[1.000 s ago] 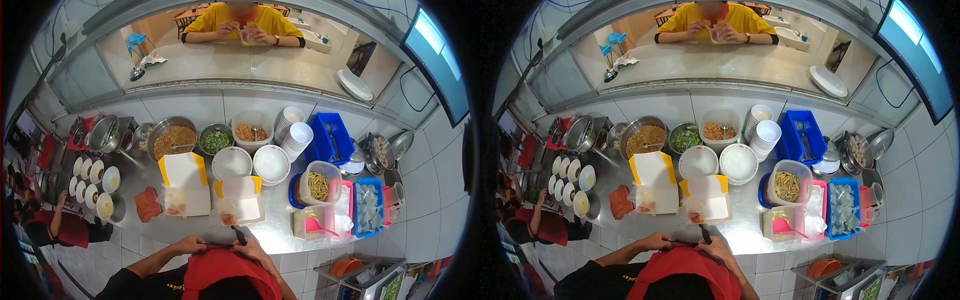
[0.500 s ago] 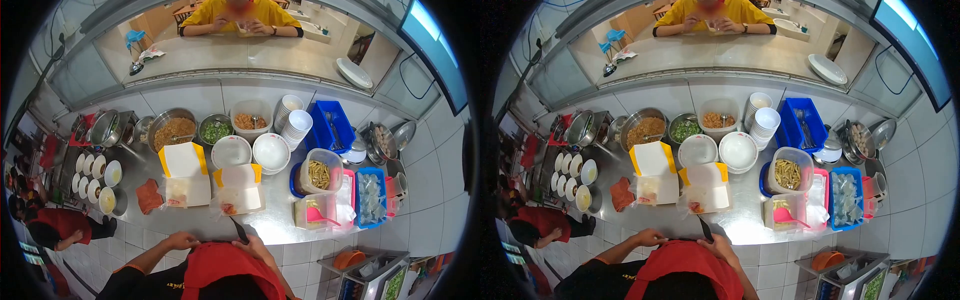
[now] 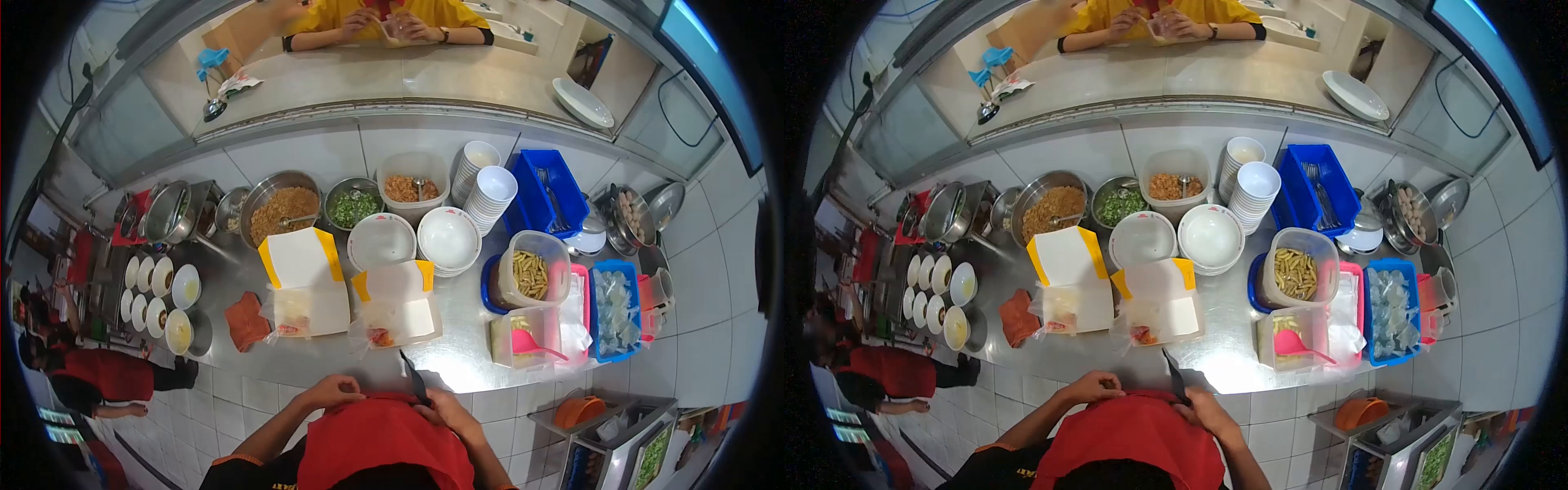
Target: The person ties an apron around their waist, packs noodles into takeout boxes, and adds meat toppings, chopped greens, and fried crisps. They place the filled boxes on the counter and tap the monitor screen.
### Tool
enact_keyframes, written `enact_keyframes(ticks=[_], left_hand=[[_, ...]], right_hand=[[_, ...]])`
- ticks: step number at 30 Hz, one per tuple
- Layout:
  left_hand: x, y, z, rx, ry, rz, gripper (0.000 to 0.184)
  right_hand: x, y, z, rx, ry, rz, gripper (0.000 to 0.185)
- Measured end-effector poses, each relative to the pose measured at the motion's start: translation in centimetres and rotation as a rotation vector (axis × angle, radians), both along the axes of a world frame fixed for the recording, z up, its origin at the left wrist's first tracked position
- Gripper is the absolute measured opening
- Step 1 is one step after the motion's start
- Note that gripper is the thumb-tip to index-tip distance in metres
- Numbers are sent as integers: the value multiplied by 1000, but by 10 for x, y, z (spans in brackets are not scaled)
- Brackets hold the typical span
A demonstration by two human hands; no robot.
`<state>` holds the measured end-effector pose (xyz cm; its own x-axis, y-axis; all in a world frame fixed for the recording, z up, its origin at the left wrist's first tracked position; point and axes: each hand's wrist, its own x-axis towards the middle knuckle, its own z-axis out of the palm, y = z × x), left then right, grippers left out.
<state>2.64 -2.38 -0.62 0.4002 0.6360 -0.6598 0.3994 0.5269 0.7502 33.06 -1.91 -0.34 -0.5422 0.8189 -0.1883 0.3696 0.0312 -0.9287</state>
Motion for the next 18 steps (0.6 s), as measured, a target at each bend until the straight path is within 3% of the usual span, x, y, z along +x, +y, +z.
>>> enact_keyframes(ticks=[2, 6, 8, 11, 18], left_hand=[[1, 4, -23, 100, -31, -56, 23], [7, 17, 5, 35, 48, -141, 26], [1, 11, 2, 74, 100, -233, 33], [-11, 2, -28, -64, 31, -229, 41], [-14, 0, -13, -148, 23, -150, 41]], right_hand=[[13, -1, 25, -108, -117, 5, 23], [21, -20, 4, -55, -167, -41, 27], [13, -21, -9, -186, -361, -73, 27], [4, -13, 0, -186, -267, -100, 29], [-27, -2, 24, -96, -291, -74, 25]])
